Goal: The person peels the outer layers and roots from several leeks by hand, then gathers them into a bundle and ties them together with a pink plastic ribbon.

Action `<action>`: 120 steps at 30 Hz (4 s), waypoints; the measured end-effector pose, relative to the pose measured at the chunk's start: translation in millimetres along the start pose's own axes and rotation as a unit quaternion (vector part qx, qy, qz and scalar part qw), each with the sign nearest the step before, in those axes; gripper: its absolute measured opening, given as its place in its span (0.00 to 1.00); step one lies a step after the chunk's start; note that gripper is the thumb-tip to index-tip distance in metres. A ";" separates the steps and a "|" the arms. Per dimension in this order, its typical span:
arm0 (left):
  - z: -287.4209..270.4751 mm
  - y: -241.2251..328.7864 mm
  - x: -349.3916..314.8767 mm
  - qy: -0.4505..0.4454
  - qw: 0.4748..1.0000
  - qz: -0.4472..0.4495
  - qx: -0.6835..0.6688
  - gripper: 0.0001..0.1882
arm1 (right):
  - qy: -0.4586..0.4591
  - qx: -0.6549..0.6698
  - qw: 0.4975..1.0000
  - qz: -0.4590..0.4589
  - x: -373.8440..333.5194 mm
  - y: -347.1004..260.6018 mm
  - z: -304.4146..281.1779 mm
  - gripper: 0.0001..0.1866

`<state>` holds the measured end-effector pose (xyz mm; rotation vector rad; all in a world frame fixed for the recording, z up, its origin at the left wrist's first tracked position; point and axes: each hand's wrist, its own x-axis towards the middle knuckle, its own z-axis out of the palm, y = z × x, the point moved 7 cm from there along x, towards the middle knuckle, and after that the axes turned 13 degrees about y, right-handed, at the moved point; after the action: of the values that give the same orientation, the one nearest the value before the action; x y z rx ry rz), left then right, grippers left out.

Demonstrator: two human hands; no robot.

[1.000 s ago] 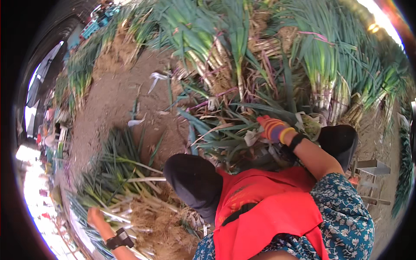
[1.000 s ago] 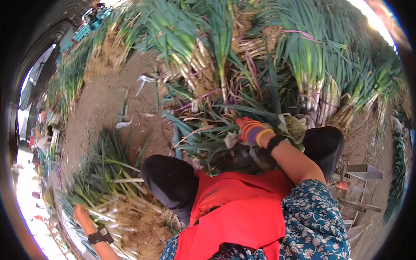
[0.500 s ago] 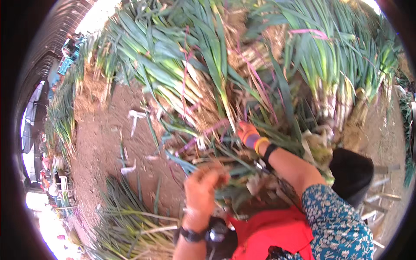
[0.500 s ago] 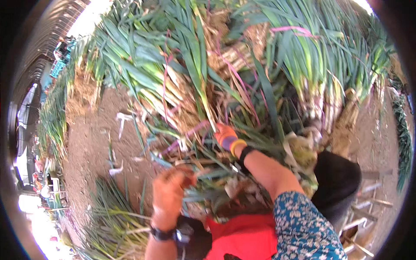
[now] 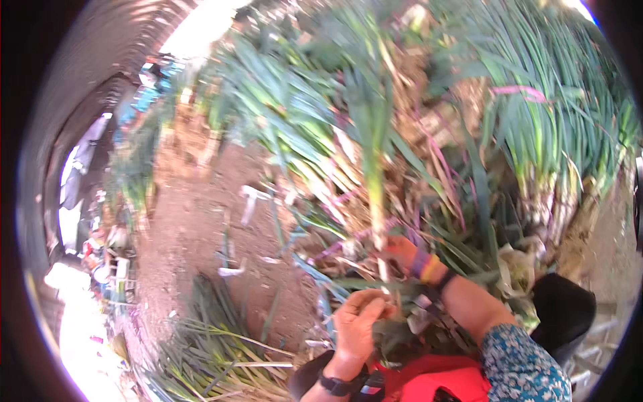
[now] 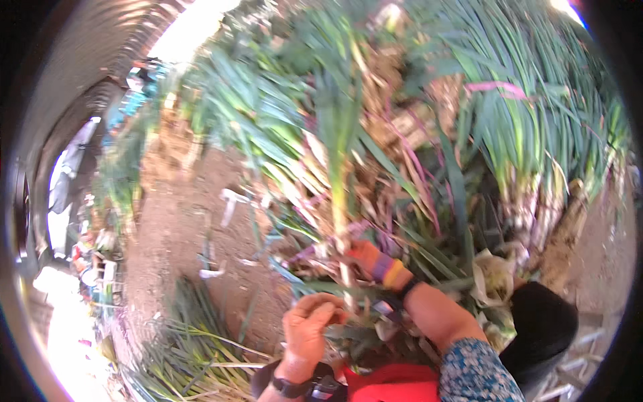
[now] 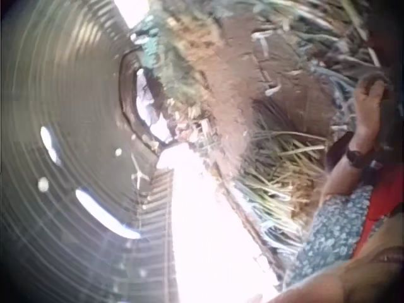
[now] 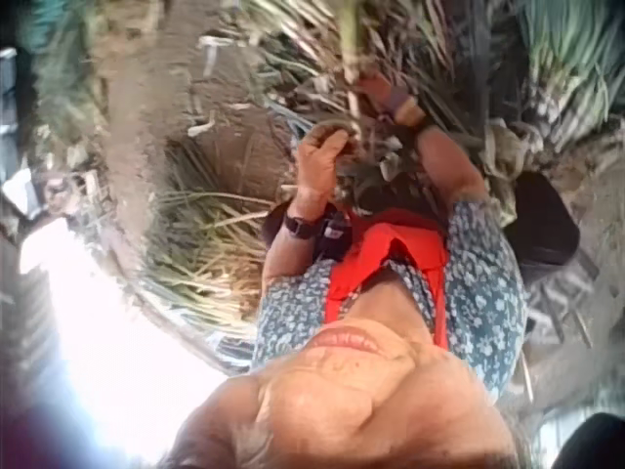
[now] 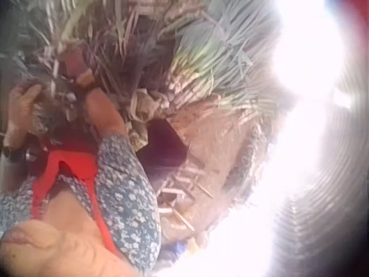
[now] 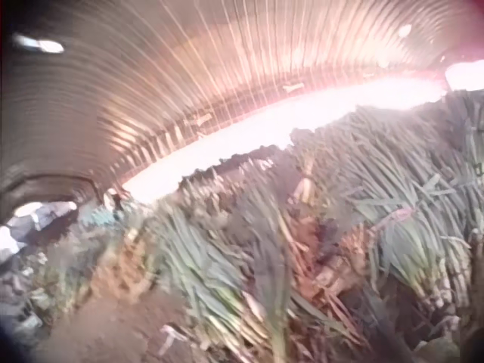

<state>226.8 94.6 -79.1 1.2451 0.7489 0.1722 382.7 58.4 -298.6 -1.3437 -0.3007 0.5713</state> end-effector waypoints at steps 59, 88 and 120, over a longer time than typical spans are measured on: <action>-15.1 60.3 -62.0 -0.118 0.925 0.188 -0.309 0.19 | 0.019 -0.414 0.879 -0.237 -239.3 -225.3 -16.9 0.21; -49.5 47.1 -42.2 -0.103 0.956 0.167 -0.218 0.18 | 0.047 -0.533 0.835 -0.129 -283.6 -174.8 -96.7 0.22; -60.1 54.0 -65.8 -0.020 0.874 0.440 0.208 0.13 | 0.238 -0.593 0.541 -0.547 -235.3 -247.1 116.8 0.21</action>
<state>155.9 127.4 -10.1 1.9386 0.1222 0.7572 180.5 -3.2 -6.4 -2.0950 -1.0774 -1.3577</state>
